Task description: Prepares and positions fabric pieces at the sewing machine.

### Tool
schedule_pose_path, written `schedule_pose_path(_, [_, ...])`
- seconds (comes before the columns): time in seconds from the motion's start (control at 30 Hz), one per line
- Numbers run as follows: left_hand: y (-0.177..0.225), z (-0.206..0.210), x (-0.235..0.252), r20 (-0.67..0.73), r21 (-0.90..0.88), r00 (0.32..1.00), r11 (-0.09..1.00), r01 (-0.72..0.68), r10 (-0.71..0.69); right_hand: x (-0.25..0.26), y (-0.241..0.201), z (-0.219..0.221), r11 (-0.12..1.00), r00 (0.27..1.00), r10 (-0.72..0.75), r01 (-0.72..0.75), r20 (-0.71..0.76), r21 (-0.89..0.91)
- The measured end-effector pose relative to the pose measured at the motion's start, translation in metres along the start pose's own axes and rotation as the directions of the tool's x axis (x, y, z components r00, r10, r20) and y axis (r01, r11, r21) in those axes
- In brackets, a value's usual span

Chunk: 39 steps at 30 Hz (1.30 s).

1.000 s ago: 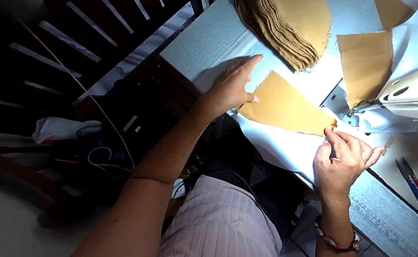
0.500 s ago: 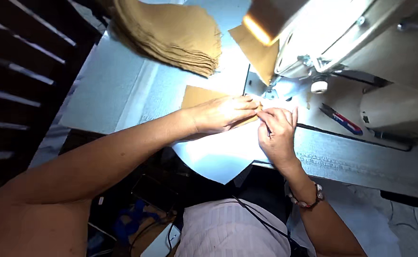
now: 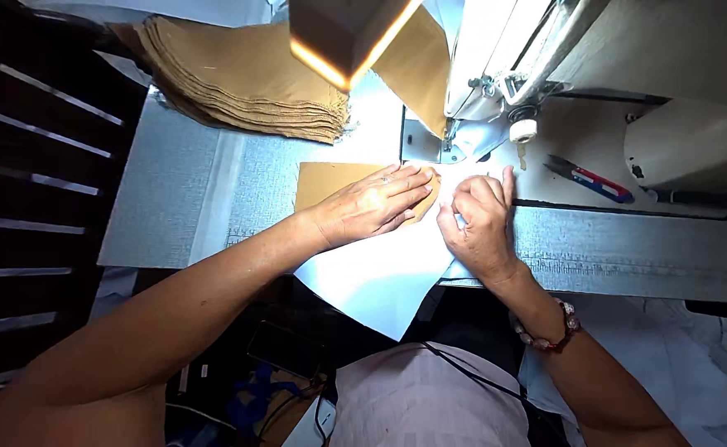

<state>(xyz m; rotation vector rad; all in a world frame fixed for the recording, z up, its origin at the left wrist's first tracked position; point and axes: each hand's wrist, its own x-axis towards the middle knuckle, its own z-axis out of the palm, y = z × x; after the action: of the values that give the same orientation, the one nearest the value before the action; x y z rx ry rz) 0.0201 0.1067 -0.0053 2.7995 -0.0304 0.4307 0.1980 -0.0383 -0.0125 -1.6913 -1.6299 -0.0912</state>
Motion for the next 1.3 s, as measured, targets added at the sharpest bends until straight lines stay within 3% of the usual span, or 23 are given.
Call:
schedule_pose_path(0.1, [-0.001,0.002,0.001,-0.003,0.003,1.0,1.0,0.0,0.0,0.008,0.001,-0.014,0.989,0.991,-0.027,0.046,0.13,-0.144])
schedule_pose_path(0.27, [-0.001,0.003,0.003,-0.016,0.003,1.0,1.0,-0.01,0.011,0.016,0.006,-0.02,0.974,0.958,0.002,0.062,0.286,-0.217])
schedule_pose_path(0.43, [-0.003,0.003,0.007,-0.017,-0.004,1.0,1.0,-0.025,0.025,0.015,0.01,-0.018,0.966,0.966,-0.052,0.113,0.253,-0.231])
schedule_pose_path(0.63, [-0.007,0.003,0.012,0.006,-0.012,1.0,1.0,-0.006,0.006,0.022,0.016,-0.015,0.964,0.959,0.015,0.061,0.284,-0.257])
schedule_pose_path(0.9, [-0.017,0.006,0.025,0.005,-0.001,0.999,0.999,0.04,-0.04,0.03,0.025,-0.026,0.973,0.96,-0.049,0.108,0.274,-0.202])
schedule_pose_path(1.3, [-0.017,0.008,0.029,-0.033,0.002,0.997,0.998,0.071,-0.07,0.038,0.037,-0.013,0.979,0.981,-0.028,0.066,0.194,-0.192])
